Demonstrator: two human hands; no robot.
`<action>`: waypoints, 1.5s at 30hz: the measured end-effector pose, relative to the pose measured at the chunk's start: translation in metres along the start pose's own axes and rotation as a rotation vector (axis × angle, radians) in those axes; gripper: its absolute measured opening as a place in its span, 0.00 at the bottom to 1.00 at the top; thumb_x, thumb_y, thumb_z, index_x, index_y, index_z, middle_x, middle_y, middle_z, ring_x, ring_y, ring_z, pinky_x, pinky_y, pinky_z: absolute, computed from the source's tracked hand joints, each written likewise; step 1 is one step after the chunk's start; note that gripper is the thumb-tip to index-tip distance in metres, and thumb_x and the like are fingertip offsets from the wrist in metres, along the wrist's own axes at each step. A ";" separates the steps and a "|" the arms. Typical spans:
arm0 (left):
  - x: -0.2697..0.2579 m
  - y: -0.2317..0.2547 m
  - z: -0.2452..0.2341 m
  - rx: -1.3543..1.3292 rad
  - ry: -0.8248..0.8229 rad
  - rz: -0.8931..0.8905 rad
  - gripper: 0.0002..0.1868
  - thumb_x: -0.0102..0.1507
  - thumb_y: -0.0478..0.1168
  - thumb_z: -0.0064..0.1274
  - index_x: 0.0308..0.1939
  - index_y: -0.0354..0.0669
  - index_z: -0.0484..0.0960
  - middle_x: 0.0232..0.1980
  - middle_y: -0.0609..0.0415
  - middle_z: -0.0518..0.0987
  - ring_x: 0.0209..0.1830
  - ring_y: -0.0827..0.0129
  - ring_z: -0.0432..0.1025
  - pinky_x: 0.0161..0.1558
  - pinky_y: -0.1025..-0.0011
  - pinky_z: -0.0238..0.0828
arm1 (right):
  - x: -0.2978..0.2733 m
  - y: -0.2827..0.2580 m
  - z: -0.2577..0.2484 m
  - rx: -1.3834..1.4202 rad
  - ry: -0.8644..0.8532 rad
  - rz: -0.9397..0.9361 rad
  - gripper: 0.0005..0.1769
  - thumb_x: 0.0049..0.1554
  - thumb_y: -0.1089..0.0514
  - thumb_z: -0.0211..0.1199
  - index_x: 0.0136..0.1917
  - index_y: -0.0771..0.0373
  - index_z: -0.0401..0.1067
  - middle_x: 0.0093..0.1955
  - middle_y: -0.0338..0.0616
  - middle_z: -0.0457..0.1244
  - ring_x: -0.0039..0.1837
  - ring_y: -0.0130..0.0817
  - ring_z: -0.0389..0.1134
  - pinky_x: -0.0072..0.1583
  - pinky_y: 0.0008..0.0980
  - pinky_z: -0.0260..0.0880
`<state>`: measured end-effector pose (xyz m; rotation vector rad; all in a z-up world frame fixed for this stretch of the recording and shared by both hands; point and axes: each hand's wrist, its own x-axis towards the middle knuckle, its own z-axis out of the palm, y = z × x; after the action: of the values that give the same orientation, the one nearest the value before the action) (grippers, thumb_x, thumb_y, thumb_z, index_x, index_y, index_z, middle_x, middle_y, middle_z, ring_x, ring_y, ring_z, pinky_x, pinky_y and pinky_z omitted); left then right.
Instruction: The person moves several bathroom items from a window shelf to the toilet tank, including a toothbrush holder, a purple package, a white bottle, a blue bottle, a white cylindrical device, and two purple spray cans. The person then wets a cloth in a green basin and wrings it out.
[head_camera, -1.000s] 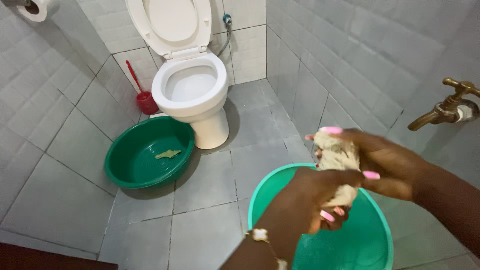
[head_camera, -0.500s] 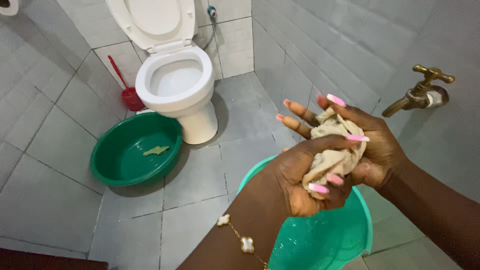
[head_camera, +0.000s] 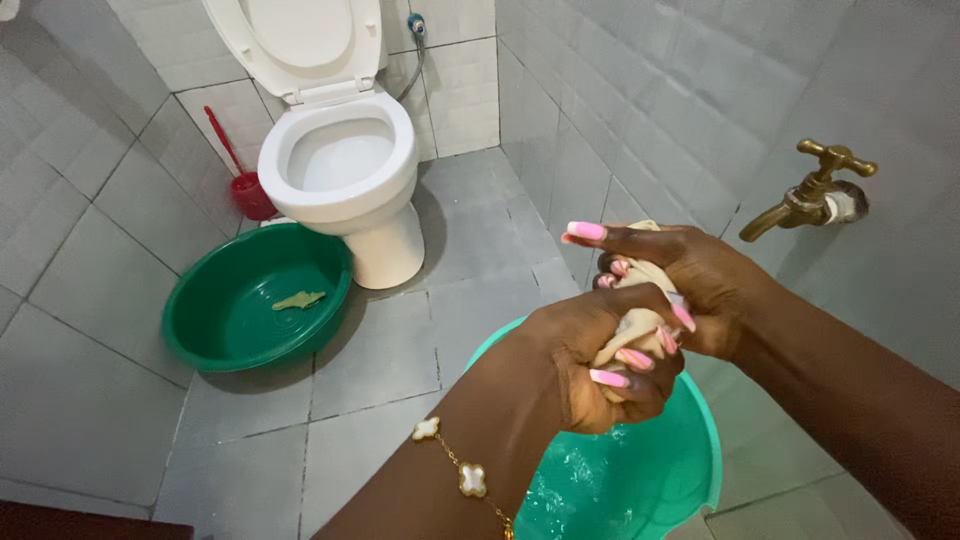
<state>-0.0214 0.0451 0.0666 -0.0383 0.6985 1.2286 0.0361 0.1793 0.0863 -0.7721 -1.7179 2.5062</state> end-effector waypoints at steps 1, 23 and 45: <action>0.001 0.001 0.000 0.040 0.042 0.002 0.09 0.58 0.33 0.55 0.26 0.45 0.69 0.21 0.62 0.65 0.14 0.83 0.56 0.13 0.84 0.45 | -0.002 -0.002 0.005 -0.028 0.009 0.001 0.22 0.52 0.49 0.74 0.57 0.62 0.80 0.34 0.34 0.61 0.32 0.22 0.59 0.31 0.27 0.60; 0.030 -0.029 0.021 1.086 1.007 0.451 0.32 0.57 0.49 0.68 0.50 0.25 0.74 0.44 0.41 0.79 0.41 0.52 0.79 0.38 0.59 0.80 | 0.013 0.009 0.019 -0.434 0.523 -0.202 0.26 0.55 0.47 0.71 0.30 0.70 0.70 0.26 0.45 0.62 0.28 0.33 0.62 0.34 0.34 0.64; 0.003 -0.036 0.040 2.118 0.982 0.783 0.23 0.49 0.28 0.65 0.44 0.28 0.72 0.35 0.42 0.76 0.34 0.62 0.77 0.25 0.67 0.78 | 0.031 -0.008 -0.016 0.245 0.804 -0.110 0.05 0.60 0.65 0.51 0.42 0.66 0.63 0.36 0.47 0.59 0.35 0.34 0.57 0.38 0.37 0.60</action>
<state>0.0289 0.0498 0.0847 1.5769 2.7275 0.4750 0.0127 0.2055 0.0770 -1.3526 -1.1114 1.8618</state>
